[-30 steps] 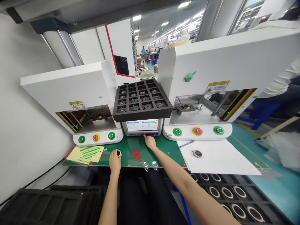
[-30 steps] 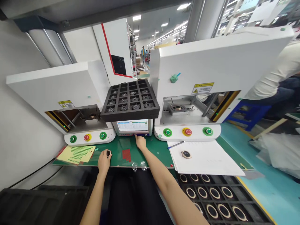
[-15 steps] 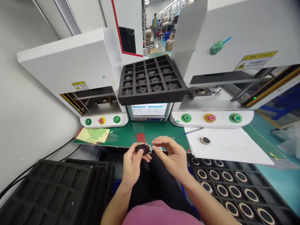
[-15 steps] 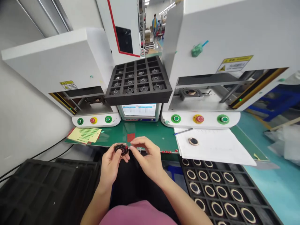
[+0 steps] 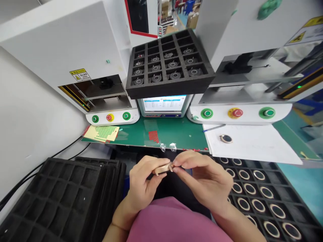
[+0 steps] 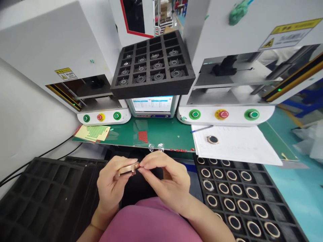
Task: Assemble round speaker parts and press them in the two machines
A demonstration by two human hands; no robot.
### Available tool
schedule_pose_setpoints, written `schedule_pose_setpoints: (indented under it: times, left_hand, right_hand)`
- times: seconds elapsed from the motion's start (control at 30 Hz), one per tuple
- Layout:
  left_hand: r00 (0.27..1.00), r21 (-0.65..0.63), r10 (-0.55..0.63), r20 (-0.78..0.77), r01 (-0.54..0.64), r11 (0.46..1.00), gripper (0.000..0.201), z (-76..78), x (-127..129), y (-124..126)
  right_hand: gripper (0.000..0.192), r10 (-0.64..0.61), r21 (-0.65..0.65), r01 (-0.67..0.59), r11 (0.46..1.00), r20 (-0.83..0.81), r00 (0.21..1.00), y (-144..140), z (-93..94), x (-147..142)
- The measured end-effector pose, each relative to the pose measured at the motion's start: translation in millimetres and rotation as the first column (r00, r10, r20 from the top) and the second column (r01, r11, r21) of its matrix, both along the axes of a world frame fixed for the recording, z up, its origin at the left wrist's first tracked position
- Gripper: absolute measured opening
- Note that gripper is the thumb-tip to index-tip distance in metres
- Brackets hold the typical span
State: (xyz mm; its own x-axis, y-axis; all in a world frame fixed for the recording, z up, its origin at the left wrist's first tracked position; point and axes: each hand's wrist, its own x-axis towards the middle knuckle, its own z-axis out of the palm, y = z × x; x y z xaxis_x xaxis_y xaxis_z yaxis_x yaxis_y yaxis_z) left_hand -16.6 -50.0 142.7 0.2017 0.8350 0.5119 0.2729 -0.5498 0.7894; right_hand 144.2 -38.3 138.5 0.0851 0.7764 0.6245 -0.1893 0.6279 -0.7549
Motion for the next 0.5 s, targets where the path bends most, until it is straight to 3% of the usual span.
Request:
schedule_pose_setpoints:
  times: [0.1,0.33,0.5]
  left_hand:
    - [1.0,0.028,-0.013,-0.025,0.013,1.0,0.024,4.2,0,1]
    - [0.993,-0.04,-0.118,-0.029,0.117,0.992,0.021,10.2,-1,3]
    - [0.992,-0.055,-0.122,-0.001,0.122,0.991,0.021,9.2,0,2]
  right_hand:
    - [0.033,0.023,0.009,-0.023,1.0,0.039,0.999,2,-1.1,5]
    - [0.022,0.253,-0.055,-0.247,0.968,0.215,0.943,15,9.2,24]
    - [0.026,0.298,-0.039,-0.296,0.954,0.193,0.935,15,11.0,27]
